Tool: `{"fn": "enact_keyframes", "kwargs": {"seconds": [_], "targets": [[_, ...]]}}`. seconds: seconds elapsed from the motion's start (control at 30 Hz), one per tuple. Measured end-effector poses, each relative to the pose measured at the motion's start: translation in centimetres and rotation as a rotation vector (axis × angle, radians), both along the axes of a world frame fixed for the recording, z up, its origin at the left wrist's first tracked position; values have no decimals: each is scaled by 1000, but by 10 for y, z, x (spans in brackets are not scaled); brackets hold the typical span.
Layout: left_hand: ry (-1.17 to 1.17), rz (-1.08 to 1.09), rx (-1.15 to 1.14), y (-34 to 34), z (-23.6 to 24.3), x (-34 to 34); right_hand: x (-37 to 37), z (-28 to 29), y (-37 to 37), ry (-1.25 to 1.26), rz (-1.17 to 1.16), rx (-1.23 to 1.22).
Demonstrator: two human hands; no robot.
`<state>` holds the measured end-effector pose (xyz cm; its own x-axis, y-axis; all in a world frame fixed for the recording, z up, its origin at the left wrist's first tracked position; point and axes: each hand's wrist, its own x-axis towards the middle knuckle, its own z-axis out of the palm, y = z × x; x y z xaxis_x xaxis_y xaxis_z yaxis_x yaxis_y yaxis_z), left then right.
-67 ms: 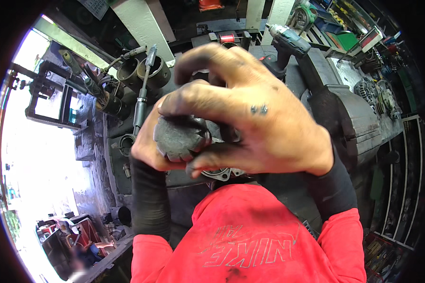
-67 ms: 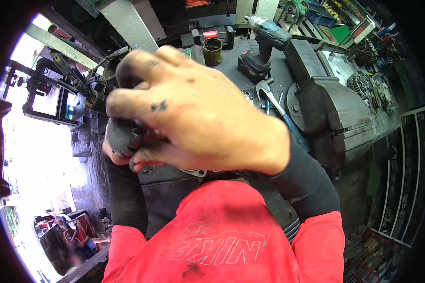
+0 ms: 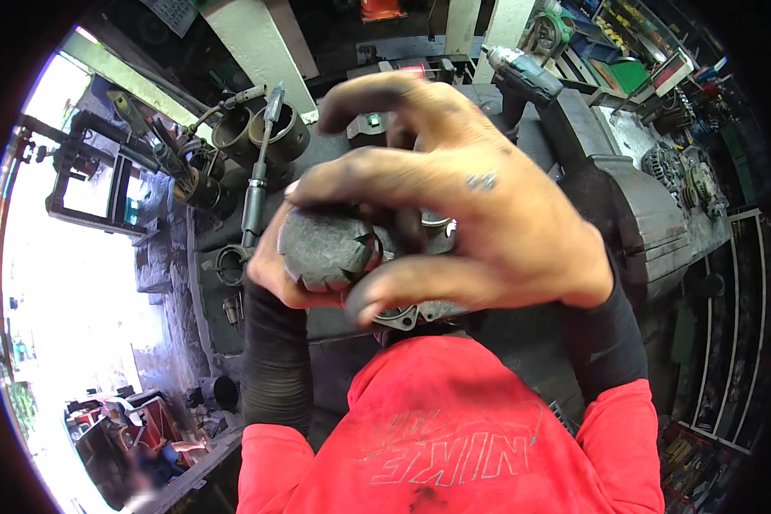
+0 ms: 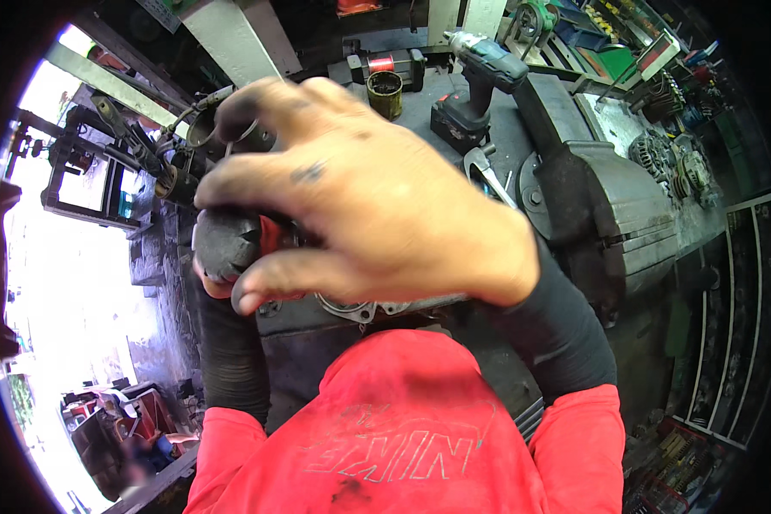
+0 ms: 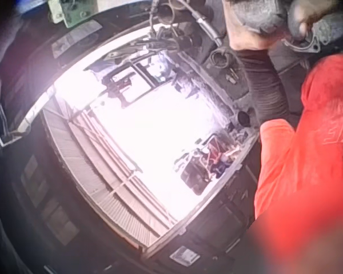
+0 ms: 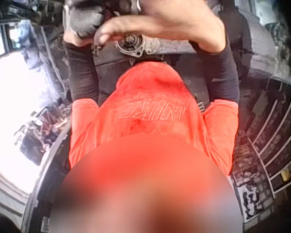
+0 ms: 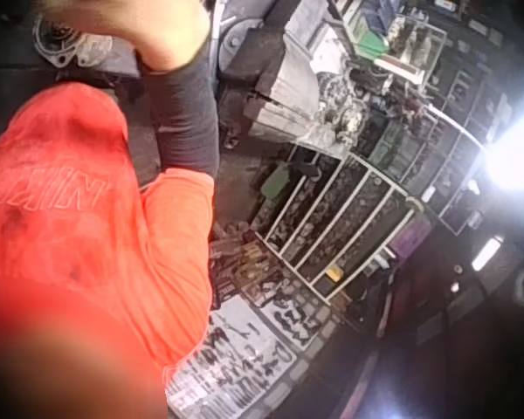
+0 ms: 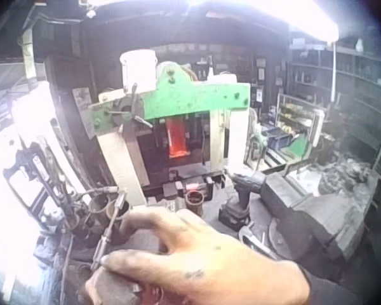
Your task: The person uses a cordless impact driver and wrenches to disassemble and reassemble a mechanical housing on a workbench. They remove bolts, separate the casing, inspect internal components, and then reattach the cover.
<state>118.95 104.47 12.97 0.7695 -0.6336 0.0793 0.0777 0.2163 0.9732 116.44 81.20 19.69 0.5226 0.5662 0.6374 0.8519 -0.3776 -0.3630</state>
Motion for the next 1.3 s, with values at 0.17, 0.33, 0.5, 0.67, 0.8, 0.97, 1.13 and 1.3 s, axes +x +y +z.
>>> {"fn": "enact_keyframes", "kwargs": {"seconds": [0.17,0.33,0.5,0.67,0.8,0.97,1.13,1.3], "targets": [[-299,224,44,-37,1,-20,33,-77,-92,643,-215,478],[-300,304,45,-39,5,-15,37,-216,-175,683,-1002,-125],[-285,398,42,-48,1,-17,38,-288,-192,667,-1087,-446],[-379,647,71,-60,-3,-28,58,-291,-190,824,-1117,-366],[-410,629,127,-58,3,-31,52,-268,-181,750,-1141,-301],[-283,560,9,-63,10,-39,27,-225,-181,697,-1063,7],[-191,77,-31,-21,26,-5,15,-248,-189,712,-1062,46],[-133,-130,-236,-22,21,5,21,-282,-178,541,-1176,-314]]}}
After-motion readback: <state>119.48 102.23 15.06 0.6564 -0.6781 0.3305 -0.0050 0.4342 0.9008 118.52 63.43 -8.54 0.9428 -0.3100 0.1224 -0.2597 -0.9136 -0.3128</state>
